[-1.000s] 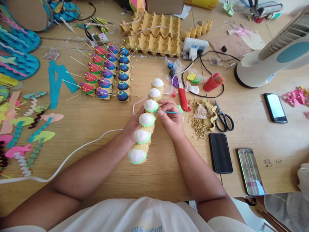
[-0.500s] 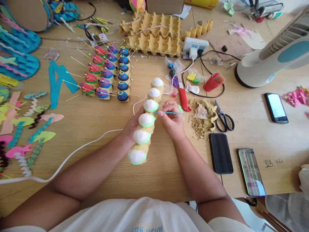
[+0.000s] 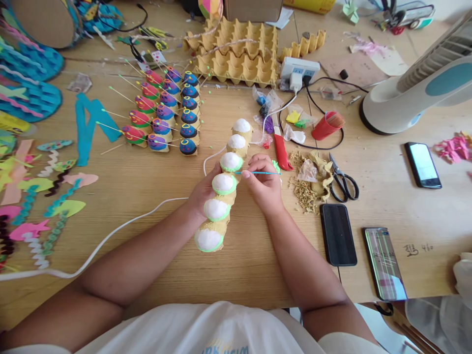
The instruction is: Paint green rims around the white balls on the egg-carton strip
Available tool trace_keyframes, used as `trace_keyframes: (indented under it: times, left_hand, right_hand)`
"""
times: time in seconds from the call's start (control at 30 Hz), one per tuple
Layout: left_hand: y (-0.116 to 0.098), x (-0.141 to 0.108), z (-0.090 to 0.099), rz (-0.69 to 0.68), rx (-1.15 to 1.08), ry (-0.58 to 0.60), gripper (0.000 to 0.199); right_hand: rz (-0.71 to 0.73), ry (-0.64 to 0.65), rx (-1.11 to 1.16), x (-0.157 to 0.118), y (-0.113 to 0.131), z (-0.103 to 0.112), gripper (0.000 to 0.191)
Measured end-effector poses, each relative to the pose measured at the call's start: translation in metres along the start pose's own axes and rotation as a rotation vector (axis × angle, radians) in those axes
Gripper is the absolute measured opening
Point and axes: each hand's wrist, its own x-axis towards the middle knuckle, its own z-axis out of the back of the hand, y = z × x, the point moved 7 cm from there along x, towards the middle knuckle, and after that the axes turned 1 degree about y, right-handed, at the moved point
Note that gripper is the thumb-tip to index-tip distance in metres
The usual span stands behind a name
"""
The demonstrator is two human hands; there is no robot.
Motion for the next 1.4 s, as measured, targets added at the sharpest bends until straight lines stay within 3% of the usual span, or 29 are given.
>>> trace_keyframes:
  times: [0.5,1.0,1.4]
  left_hand:
    - [-0.0005,0.0022,0.0031,-0.012,-0.038,-0.019,0.046]
    - [0.0012,-0.0002,-0.0006,0.005,-0.036,0.005,0.045]
    - [-0.0009,0.0033,0.0041,-0.019,-0.033,-0.023,0.041]
  right_hand:
    - [0.007,-0.007,0.008,0.0012,0.0021,0.0001,0.031]
    - [-0.193,-0.009,0.201,0.0011,-0.0039,-0.0046,0.051]
    - [-0.154,-0.013,0.157,0.0013,-0.004,-0.0038,0.043]
